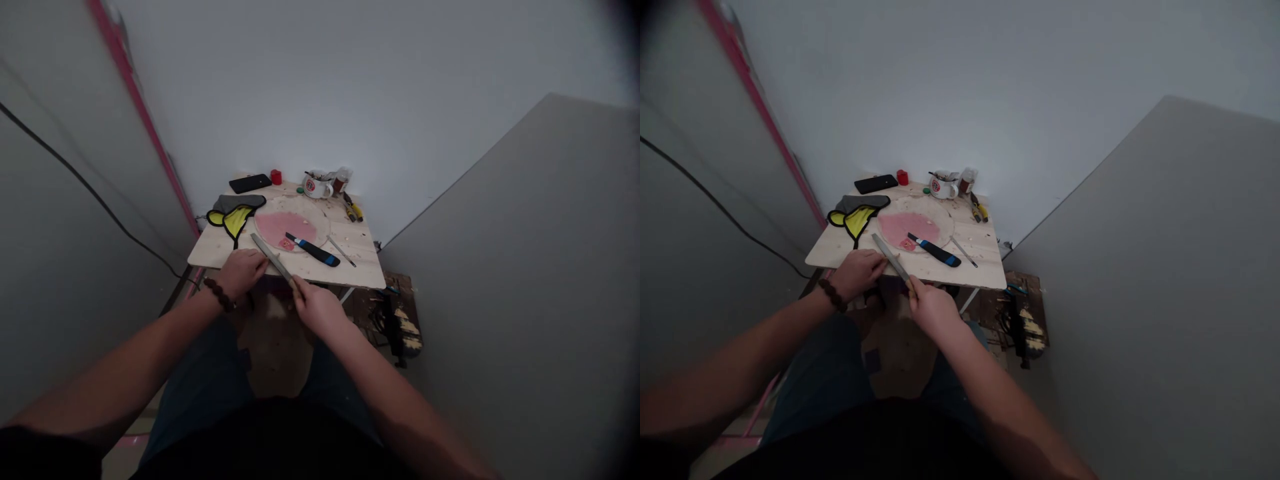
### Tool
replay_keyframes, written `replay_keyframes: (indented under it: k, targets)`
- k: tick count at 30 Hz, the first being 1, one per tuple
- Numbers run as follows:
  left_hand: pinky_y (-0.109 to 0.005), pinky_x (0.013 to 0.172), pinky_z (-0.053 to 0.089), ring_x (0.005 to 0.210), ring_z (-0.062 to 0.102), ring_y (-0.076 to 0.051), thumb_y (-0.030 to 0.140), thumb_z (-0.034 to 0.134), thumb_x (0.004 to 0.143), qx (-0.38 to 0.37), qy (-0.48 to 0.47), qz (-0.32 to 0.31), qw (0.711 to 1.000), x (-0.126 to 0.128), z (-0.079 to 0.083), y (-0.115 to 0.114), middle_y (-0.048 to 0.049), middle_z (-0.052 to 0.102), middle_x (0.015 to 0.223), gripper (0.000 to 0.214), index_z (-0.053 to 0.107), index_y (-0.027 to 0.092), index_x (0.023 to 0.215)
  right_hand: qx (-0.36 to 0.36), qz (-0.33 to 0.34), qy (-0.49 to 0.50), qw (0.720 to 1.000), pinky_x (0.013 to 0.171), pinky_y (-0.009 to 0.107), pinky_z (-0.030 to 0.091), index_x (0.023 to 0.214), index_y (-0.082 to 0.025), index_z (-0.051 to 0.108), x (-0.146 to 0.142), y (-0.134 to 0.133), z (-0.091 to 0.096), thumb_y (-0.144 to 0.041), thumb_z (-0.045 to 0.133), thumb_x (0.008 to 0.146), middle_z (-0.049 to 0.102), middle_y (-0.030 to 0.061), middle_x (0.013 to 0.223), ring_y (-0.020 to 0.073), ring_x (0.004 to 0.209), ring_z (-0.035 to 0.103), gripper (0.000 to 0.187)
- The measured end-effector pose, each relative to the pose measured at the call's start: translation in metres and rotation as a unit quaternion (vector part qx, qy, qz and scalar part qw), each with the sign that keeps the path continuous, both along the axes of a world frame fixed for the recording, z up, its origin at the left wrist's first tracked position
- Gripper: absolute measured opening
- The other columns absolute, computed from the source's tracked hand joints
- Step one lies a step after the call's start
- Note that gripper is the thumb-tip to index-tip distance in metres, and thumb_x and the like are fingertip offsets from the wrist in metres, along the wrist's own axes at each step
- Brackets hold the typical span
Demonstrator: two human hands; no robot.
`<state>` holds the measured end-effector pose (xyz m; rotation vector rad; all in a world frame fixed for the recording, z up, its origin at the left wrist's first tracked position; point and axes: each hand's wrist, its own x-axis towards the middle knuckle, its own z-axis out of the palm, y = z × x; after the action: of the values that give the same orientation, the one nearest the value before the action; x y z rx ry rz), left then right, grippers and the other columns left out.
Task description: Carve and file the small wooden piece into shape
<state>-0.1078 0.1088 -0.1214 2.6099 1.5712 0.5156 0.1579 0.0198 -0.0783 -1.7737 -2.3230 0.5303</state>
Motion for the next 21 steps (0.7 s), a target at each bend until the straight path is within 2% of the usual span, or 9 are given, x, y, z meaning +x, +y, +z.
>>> replay_keyframes:
  k: [3, 6, 9, 11, 14, 17, 19, 21]
  targets:
    - [-0.044, 0.09, 0.049, 0.097, 0.073, -0.031, 0.036, 0.049, 0.118, -0.006, 0.0, 0.038, 0.999, 0.002, 0.002, 0.001, -0.0148, 0.079, 0.098, 0.039, 0.075, 0.022, 0.093, 0.004, 0.003, -0.013, 1.0, 0.104, 0.041, 0.063, 0.173, -0.026, 0.064, -0.01, 0.004, 0.001, -0.033, 0.059, 0.119, 0.088, 0.0156, 0.135, 0.0348, 0.115, 0.086, 0.054]
    - [-0.044, 0.087, 0.047, 0.095, 0.072, -0.031, 0.036, 0.051, 0.117, -0.015, -0.007, 0.055, 0.998, 0.005, 0.004, 0.001, -0.0142, 0.079, 0.097, 0.038, 0.073, 0.023, 0.089, 0.003, -0.009, -0.011, 1.0, 0.103, 0.04, 0.064, 0.175, -0.026, 0.062, 0.015, -0.028, -0.016, -0.032, 0.059, 0.118, 0.086, 0.0153, 0.141, 0.034, 0.116, 0.086, 0.058]
    - [-0.044, 0.086, 0.046, 0.094, 0.072, -0.03, 0.036, 0.051, 0.116, -0.015, -0.006, 0.042, 0.999, 0.005, 0.006, 0.002, -0.0137, 0.079, 0.096, 0.038, 0.072, 0.023, 0.087, 0.002, -0.011, -0.017, 1.0, 0.102, 0.039, 0.066, 0.175, -0.027, 0.062, 0.041, -0.053, -0.03, -0.032, 0.058, 0.117, 0.085, 0.0145, 0.145, 0.0331, 0.119, 0.086, 0.058]
    - [-0.043, 0.087, 0.046, 0.093, 0.071, -0.029, 0.036, 0.051, 0.117, -0.01, -0.005, 0.02, 1.0, 0.004, 0.006, 0.002, -0.013, 0.079, 0.096, 0.038, 0.072, 0.023, 0.087, 0.003, -0.004, -0.037, 0.999, 0.103, 0.038, 0.065, 0.176, -0.027, 0.061, 0.039, -0.047, -0.028, -0.032, 0.058, 0.117, 0.085, 0.0142, 0.145, 0.0324, 0.119, 0.086, 0.059]
    - [-0.042, 0.086, 0.046, 0.092, 0.071, -0.028, 0.037, 0.051, 0.117, -0.007, -0.002, -0.002, 1.0, 0.002, 0.007, 0.002, -0.0124, 0.079, 0.093, 0.04, 0.072, 0.022, 0.086, 0.012, 0.002, -0.07, 0.997, 0.103, 0.038, 0.065, 0.177, -0.028, 0.058, 0.008, -0.009, -0.012, -0.035, 0.056, 0.119, 0.087, 0.0138, 0.14, 0.0312, 0.116, 0.087, 0.058]
    - [-0.041, 0.084, 0.045, 0.089, 0.07, -0.028, 0.036, 0.052, 0.115, -0.003, -0.002, 0.014, 1.0, 0.001, 0.008, 0.001, -0.0126, 0.077, 0.091, 0.039, 0.071, 0.022, 0.083, 0.024, 0.006, -0.078, 0.997, 0.102, 0.038, 0.064, 0.175, -0.029, 0.059, -0.018, 0.025, 0.005, -0.037, 0.053, 0.121, 0.089, 0.0136, 0.135, 0.0313, 0.116, 0.086, 0.055]
    - [-0.04, 0.083, 0.044, 0.089, 0.069, -0.028, 0.034, 0.053, 0.114, -0.001, -0.009, 0.032, 0.999, 0.002, 0.008, 0.001, -0.0126, 0.077, 0.091, 0.037, 0.07, 0.022, 0.083, 0.025, 0.006, -0.078, 0.997, 0.101, 0.038, 0.064, 0.176, -0.029, 0.059, -0.017, 0.023, 0.005, -0.038, 0.053, 0.121, 0.089, 0.0132, 0.132, 0.0315, 0.115, 0.087, 0.056]
    - [-0.04, 0.083, 0.043, 0.09, 0.069, -0.028, 0.033, 0.055, 0.113, -0.005, -0.018, 0.046, 0.999, 0.003, 0.008, 0.002, -0.0125, 0.077, 0.092, 0.035, 0.069, 0.023, 0.083, 0.021, 0.001, -0.076, 0.997, 0.1, 0.037, 0.065, 0.177, -0.029, 0.058, 0.0, 0.003, -0.004, -0.038, 0.054, 0.12, 0.089, 0.0129, 0.135, 0.0312, 0.115, 0.087, 0.058]
